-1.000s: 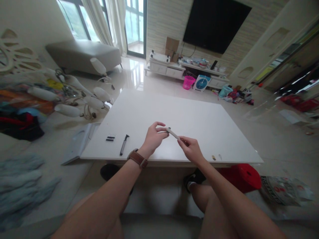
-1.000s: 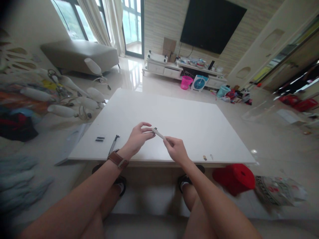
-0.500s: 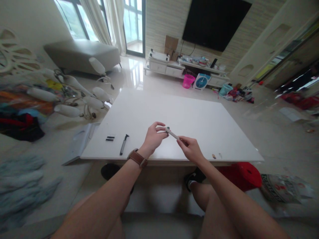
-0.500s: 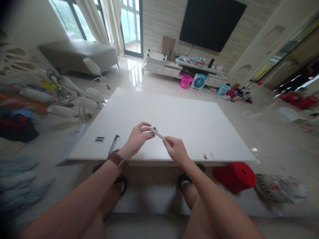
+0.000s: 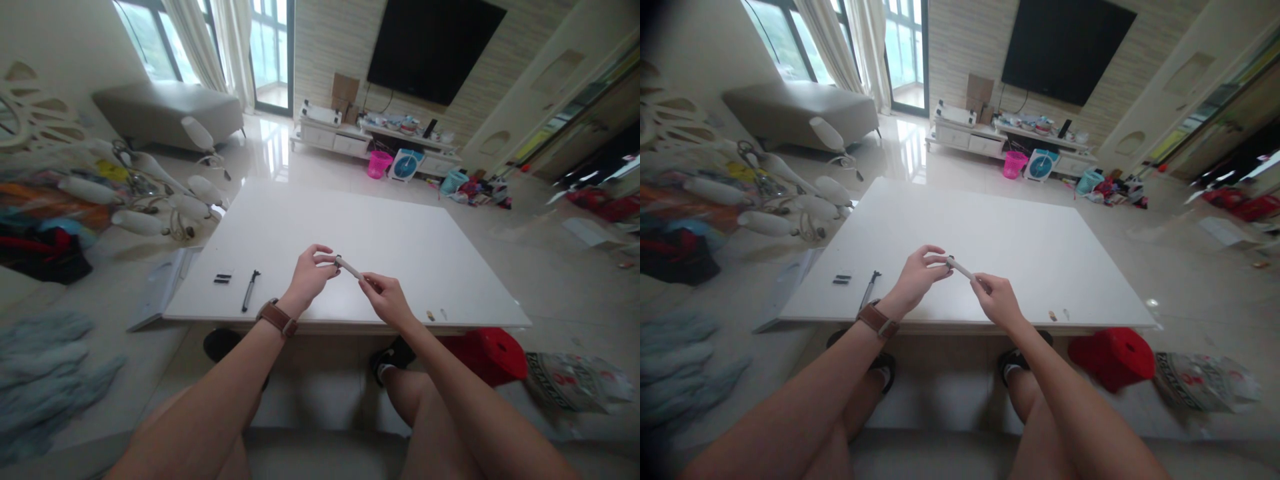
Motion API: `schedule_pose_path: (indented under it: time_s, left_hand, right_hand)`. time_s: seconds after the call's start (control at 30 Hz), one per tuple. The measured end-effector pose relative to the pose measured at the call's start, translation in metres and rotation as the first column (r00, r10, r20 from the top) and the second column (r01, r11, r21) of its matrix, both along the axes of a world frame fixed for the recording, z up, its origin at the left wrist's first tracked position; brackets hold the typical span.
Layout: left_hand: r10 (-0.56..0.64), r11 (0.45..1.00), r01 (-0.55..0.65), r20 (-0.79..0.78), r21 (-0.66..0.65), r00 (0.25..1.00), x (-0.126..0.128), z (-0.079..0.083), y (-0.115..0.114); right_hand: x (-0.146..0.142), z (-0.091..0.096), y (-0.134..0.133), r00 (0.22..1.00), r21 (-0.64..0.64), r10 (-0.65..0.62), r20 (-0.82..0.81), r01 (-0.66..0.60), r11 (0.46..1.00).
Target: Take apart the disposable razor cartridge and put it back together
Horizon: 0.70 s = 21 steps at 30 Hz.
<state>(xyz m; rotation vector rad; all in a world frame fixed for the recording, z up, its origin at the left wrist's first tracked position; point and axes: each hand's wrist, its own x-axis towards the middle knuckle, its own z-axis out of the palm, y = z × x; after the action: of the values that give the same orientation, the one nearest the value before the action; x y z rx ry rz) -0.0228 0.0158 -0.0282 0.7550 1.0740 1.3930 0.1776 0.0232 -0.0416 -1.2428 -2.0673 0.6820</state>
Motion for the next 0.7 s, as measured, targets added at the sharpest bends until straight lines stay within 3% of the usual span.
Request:
schedule_pose_path:
  time_s: [0.43, 0.7]
  left_hand:
    - [-0.094, 0.996, 0.094, -0.084, -0.001, 0.992, 0.004, 0.004, -0.005]
    - [0.022, 1.0, -0.022, -0.017, 0.017, 1.0, -0.005, 0.002, 0.001]
  right_hand:
    - [-0.008, 0.002, -0.004, 0.997, -0.024, 0.071, 0.015, -0.07, 0.997]
    - [0.003, 0.001, 0.0, 1.0, -0.019, 0.0, -0.006, 0.0, 1.0]
